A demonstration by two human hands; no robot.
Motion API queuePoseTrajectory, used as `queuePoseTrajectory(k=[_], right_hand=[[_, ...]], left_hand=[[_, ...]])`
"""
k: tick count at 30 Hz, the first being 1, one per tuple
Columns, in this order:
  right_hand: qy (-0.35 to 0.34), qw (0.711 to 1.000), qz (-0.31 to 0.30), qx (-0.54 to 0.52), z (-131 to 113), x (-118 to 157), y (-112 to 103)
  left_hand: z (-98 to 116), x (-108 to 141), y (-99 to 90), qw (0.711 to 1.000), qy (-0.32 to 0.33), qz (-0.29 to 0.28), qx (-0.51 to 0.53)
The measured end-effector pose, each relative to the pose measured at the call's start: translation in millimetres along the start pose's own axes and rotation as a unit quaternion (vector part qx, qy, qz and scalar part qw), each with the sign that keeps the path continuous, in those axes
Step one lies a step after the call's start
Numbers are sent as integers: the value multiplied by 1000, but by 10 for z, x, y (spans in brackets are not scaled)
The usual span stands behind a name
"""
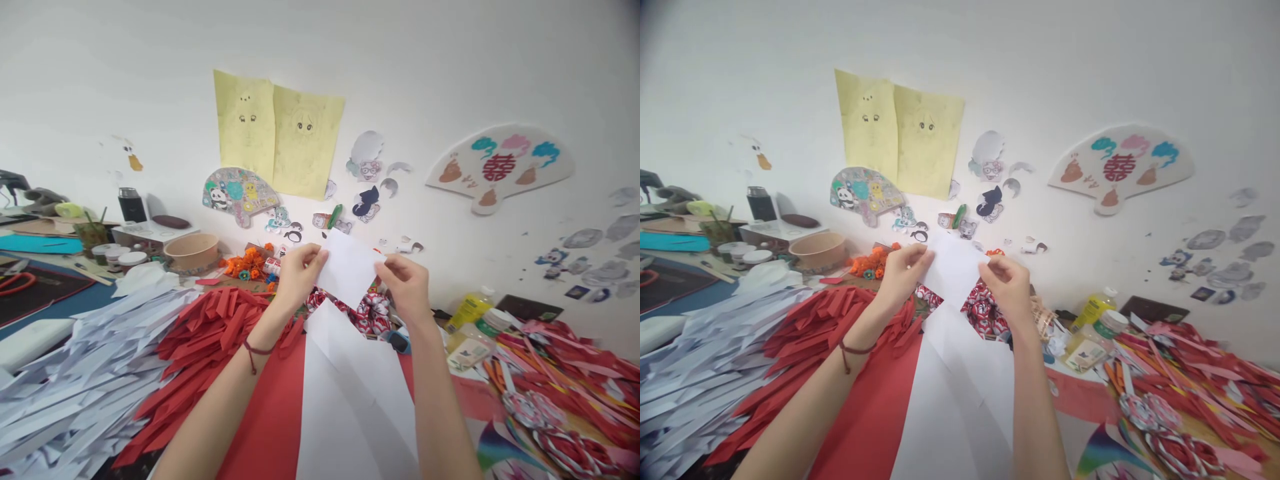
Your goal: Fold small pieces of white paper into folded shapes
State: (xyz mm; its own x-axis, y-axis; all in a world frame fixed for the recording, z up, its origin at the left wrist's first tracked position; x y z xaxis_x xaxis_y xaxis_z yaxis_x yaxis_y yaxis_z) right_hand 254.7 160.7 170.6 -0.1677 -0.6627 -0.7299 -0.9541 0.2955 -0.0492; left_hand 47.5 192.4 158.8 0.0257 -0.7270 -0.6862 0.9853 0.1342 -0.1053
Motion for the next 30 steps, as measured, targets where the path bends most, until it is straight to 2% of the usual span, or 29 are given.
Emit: queuePoseTrajectory(k=[3,6,12,17,24,30], right_hand=[[25,998,-57,26,23,-1,-11],[29,989,-114,89,11,19,27],[-24,972,-163,167,-15,52,187],[-54,964,-137,221,-5,35,211],[-112,950,-116,269,-154,51,237],[-205,899,-109,372,-274,128,257]], left_hand=[[30,3,4,995,33,-67,-65],[111,45,57,977,84,-139,-138],[223,157,208,950,141,-191,-204],[205,173,233,954,133,-171,-208],[245,203,306,966,108,-150,-181],[271,259,397,975,104,-81,-178]])
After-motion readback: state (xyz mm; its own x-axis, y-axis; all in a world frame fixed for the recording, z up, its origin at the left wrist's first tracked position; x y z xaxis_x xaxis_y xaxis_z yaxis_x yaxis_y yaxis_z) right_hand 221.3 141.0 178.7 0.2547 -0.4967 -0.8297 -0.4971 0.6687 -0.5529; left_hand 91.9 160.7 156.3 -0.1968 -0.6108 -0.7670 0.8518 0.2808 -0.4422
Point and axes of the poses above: each hand's wrist, its own x-axis away from the middle knuckle, its own y-axis out of the palm, z = x × y, the point moved 4 cm from there along -x, towards the middle knuckle, and after that the axes turned 4 degrees about z, right-handed, at the moved point
